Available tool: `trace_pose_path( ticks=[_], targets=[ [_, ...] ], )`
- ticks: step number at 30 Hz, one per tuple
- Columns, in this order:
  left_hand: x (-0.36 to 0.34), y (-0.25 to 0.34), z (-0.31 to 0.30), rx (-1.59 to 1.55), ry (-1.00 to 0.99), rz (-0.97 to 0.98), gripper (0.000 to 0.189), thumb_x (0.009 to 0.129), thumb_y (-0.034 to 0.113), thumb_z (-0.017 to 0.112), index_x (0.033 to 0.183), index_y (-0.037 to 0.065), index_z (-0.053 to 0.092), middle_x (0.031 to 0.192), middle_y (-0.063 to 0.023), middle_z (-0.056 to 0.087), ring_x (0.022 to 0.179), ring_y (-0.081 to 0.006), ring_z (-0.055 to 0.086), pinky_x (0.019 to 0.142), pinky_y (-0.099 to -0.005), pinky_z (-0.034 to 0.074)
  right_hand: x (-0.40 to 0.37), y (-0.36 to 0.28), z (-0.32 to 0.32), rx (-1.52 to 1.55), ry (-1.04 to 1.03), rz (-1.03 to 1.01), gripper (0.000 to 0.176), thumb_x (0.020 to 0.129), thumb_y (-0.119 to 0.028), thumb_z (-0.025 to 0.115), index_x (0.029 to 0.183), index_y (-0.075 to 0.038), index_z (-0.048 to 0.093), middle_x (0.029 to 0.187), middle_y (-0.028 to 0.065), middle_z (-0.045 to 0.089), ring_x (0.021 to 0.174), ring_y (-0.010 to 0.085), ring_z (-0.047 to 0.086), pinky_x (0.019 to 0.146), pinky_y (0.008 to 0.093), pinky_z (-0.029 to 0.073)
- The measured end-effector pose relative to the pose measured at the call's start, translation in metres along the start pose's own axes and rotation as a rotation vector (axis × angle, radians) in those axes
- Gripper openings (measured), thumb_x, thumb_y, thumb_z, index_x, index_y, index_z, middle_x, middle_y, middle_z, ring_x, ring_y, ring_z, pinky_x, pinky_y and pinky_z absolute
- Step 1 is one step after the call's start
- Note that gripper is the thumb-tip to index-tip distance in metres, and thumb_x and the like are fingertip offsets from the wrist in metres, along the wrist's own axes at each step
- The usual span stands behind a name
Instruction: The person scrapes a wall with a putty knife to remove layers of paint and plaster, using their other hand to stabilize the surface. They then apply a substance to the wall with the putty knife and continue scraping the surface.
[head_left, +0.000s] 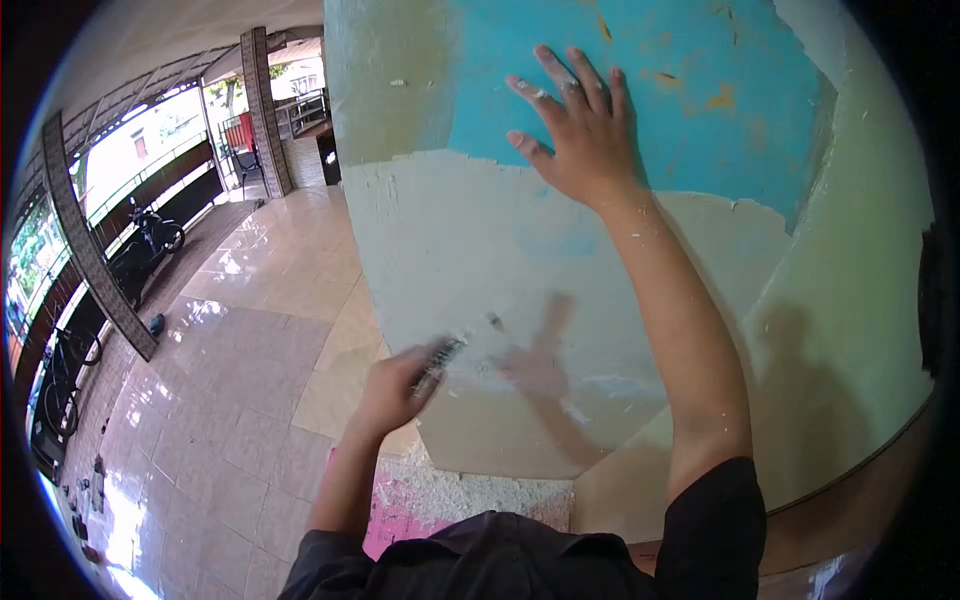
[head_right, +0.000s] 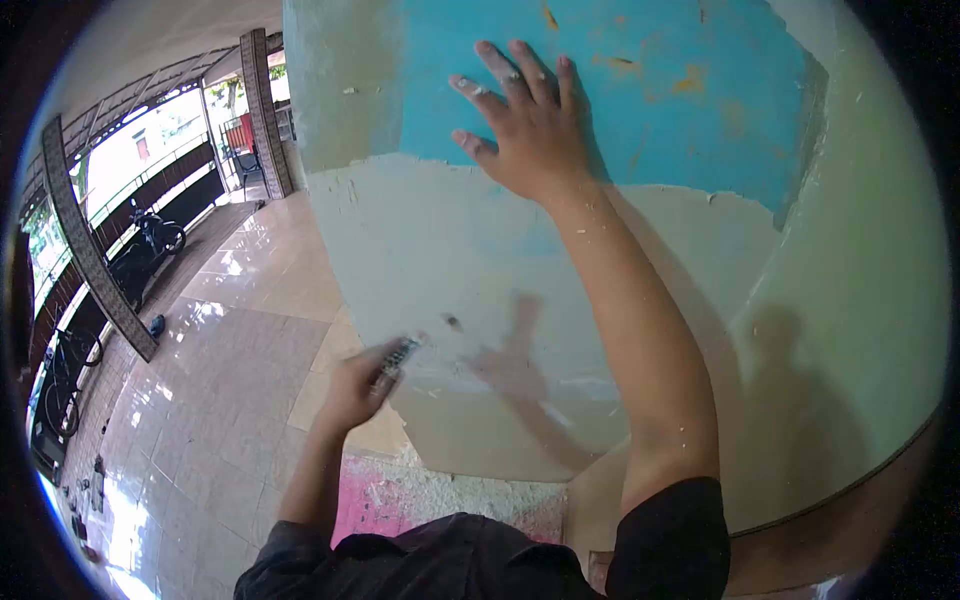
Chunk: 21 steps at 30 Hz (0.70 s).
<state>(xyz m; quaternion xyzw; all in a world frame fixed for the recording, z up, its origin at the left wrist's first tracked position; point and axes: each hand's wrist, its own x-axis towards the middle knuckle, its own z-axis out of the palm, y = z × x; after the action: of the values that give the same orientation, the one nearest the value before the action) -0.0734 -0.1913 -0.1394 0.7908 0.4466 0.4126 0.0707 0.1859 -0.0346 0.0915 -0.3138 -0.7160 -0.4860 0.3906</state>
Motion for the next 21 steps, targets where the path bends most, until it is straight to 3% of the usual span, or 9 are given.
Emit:
trace_pose_path(
  ticks=[1, 3, 5, 7, 9, 10, 15, 17, 21],
  targets=[
    [0.01, -0.007, 0.0, -0.139, 0.267, 0.061, 0.049, 0.091, 0.015, 0.067, 0.139, 0.011, 0.058, 0.103, -0.0171, 0.07, 0.085, -0.0337, 0.07, 0.077, -0.0387, 0.056, -0.001, 0.0, -0.001, 0.02, -0.008, -0.004, 0.056, 0.093, -0.051, 0.063, 0.144, -0.032, 0.05, 0.162, 0.0017, 0.031, 0.152, 0.0286, 0.021, 0.12, 0.0652, 0.012],
    [0.002, -0.01, 0.002, -0.18, 0.23, -0.08, 0.049, 0.091, 0.014, 0.067, 0.139, 0.012, 0.058, 0.107, -0.0183, 0.07, 0.086, -0.0328, 0.071, 0.077, -0.0378, 0.056, -0.008, 0.004, -0.003, 0.027, -0.032, 0.009, 0.056, 0.092, -0.051, 0.063, 0.144, -0.032, 0.05, 0.162, 0.0016, 0.031, 0.152, 0.0285, 0.021, 0.12, 0.0653, 0.012],
    [0.008, 0.021, 0.004, 0.1, -0.224, -0.051, 0.048, 0.09, 0.009, 0.066, 0.138, 0.008, 0.059, 0.107, -0.019, 0.071, 0.085, -0.0283, 0.073, 0.076, -0.0368, 0.056, -0.006, 0.003, -0.002, 0.032, -0.016, -0.013, 0.055, 0.093, -0.051, 0.063, 0.143, -0.032, 0.051, 0.162, 0.0016, 0.031, 0.152, 0.0281, 0.021, 0.12, 0.0652, 0.012],
    [0.007, 0.011, 0.007, 0.118, -0.21, -0.008, 0.048, 0.09, 0.009, 0.066, 0.138, 0.007, 0.059, 0.103, -0.0195, 0.071, 0.082, -0.0269, 0.073, 0.074, -0.0361, 0.056, -0.007, 0.002, -0.001, 0.051, -0.013, -0.017, 0.054, 0.093, -0.051, 0.062, 0.142, -0.031, 0.052, 0.162, 0.0016, 0.031, 0.152, 0.0281, 0.021, 0.12, 0.0651, 0.012],
    [0.007, 0.007, 0.009, -0.229, 0.122, -0.043, 0.049, 0.091, 0.014, 0.067, 0.138, 0.01, 0.058, 0.098, -0.0184, 0.071, 0.077, -0.029, 0.07, 0.07, -0.0363, 0.055, -0.012, 0.007, -0.004, 0.051, -0.026, -0.002, 0.053, 0.094, -0.051, 0.062, 0.142, -0.031, 0.053, 0.162, 0.0016, 0.031, 0.152, 0.028, 0.021, 0.12, 0.0651, 0.012],
    [0.003, 0.012, 0.011, -0.123, 0.016, -0.042, 0.05, 0.09, 0.014, 0.067, 0.139, 0.009, 0.057, 0.1, -0.0184, 0.071, 0.077, -0.0295, 0.07, 0.071, -0.0359, 0.055, -0.013, 0.007, -0.004, 0.04, -0.031, -0.009, 0.053, 0.094, -0.051, 0.061, 0.142, -0.03, 0.053, 0.162, 0.0015, 0.031, 0.152, 0.0278, 0.021, 0.121, 0.0646, 0.011],
    [-0.003, 0.007, 0.025, -0.198, 0.052, -0.084, 0.047, 0.093, 0.015, 0.065, 0.138, 0.006, 0.056, 0.095, -0.0182, 0.071, 0.074, -0.0295, 0.07, 0.071, -0.0359, 0.054, -0.014, 0.009, -0.008, 0.048, -0.045, -0.02, 0.051, 0.095, -0.052, 0.059, 0.141, -0.029, 0.054, 0.163, 0.0008, 0.03, 0.152, 0.0265, 0.021, 0.122, 0.0628, 0.011],
    [-0.009, -0.005, 0.032, -0.316, 0.298, -0.089, 0.047, 0.096, 0.016, 0.062, 0.14, 0.003, 0.053, 0.093, -0.0185, 0.07, 0.077, -0.0286, 0.07, 0.071, -0.0359, 0.054, -0.017, 0.012, -0.01, 0.067, -0.092, -0.045, 0.051, 0.095, -0.052, 0.059, 0.141, -0.03, 0.054, 0.163, 0.0003, 0.029, 0.153, 0.0254, 0.02, 0.122, 0.0616, 0.011],
    [-0.013, -0.027, 0.036, -0.048, 0.675, -0.16, 0.049, 0.099, 0.013, 0.059, 0.142, -0.005, 0.046, 0.112, -0.0237, 0.067, 0.093, -0.0308, 0.069, 0.083, -0.0395, 0.054, -0.022, 0.012, -0.013, 0.068, -0.106, -0.049, 0.05, 0.095, -0.052, 0.06, 0.14, -0.029, 0.055, 0.163, -0.0001, 0.03, 0.153, 0.0249, 0.019, 0.122, 0.0614, 0.012]
  ],
)
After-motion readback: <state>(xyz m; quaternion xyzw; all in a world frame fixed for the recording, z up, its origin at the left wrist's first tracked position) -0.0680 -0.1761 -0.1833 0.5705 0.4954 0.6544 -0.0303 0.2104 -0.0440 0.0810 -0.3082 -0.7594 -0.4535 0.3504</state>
